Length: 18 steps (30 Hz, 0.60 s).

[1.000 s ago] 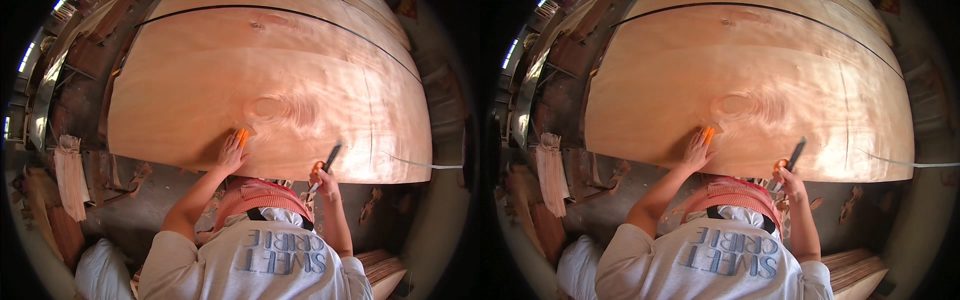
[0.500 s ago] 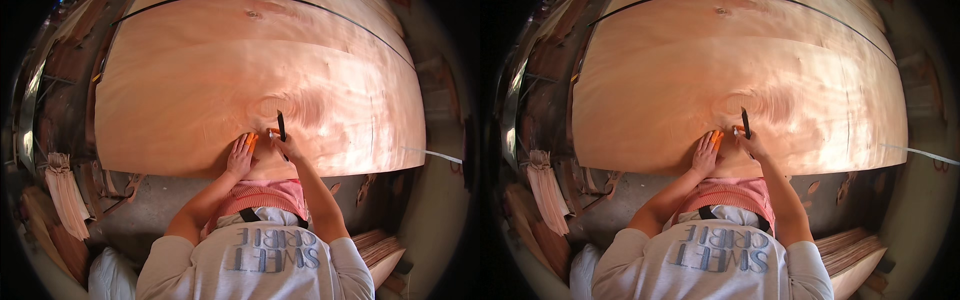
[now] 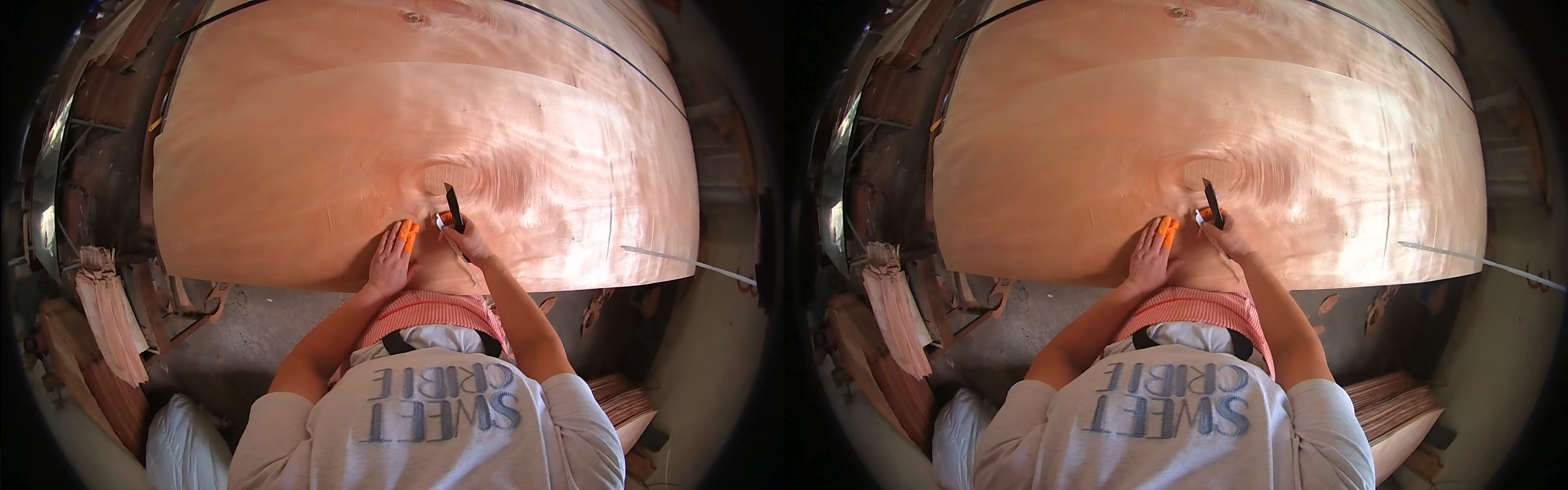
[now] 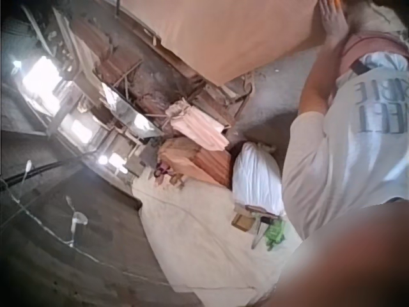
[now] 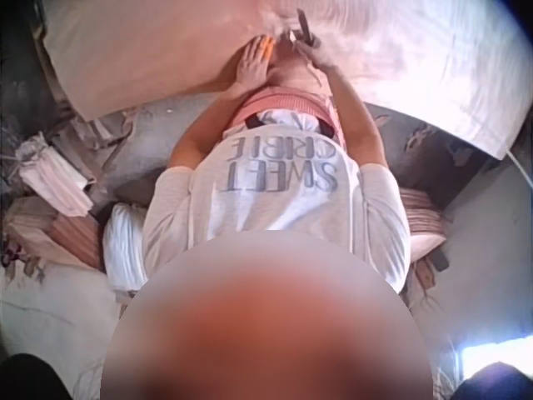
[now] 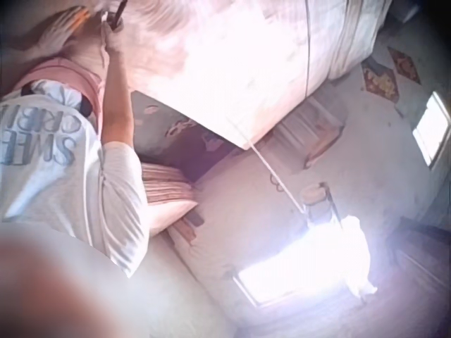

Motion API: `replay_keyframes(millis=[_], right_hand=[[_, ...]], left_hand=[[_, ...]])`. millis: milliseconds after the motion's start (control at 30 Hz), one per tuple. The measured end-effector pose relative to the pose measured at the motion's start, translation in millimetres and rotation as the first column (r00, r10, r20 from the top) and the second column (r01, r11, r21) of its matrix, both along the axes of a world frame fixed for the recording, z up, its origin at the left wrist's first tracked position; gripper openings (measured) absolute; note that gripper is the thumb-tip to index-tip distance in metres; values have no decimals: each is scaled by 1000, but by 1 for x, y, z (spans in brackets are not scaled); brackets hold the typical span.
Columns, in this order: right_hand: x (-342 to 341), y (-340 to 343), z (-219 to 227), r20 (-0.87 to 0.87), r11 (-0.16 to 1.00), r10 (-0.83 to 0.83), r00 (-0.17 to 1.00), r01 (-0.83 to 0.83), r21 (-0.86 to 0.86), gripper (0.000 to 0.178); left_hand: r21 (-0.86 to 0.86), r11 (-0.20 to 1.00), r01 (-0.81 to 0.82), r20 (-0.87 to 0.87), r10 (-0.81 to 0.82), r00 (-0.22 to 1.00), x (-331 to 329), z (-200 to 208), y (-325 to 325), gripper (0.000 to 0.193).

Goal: The person uses a knife to carve shapes into a large wooden board, then lifts and stacks the board with others. The person repeats the carving process on another board.

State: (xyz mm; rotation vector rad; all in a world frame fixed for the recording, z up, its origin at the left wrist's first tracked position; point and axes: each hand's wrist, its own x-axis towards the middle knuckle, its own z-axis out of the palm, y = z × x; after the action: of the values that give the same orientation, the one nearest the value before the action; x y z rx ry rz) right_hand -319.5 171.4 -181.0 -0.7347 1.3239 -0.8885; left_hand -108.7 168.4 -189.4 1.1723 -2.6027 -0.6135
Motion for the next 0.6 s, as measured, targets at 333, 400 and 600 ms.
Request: replay_keyframes(millis=[333, 400, 600], right_hand=[[21, -5, 5, -76, 996, -58, 995, 52, -75, 17], [31, -7, -14, -179, 997, -73, 981, 71, -22, 17], [29, -6, -28, -60, 990, -128, 990, 124, -68, 18]], left_hand=[[28, 1000, -1, -75, 3, 997, -2, 0, -1, 74], [8, 999, 32, -84, -31, 996, 3, -6, -2, 73], [-8, 996, 92, -69, -92, 993, 11, -1, -6, 71]])
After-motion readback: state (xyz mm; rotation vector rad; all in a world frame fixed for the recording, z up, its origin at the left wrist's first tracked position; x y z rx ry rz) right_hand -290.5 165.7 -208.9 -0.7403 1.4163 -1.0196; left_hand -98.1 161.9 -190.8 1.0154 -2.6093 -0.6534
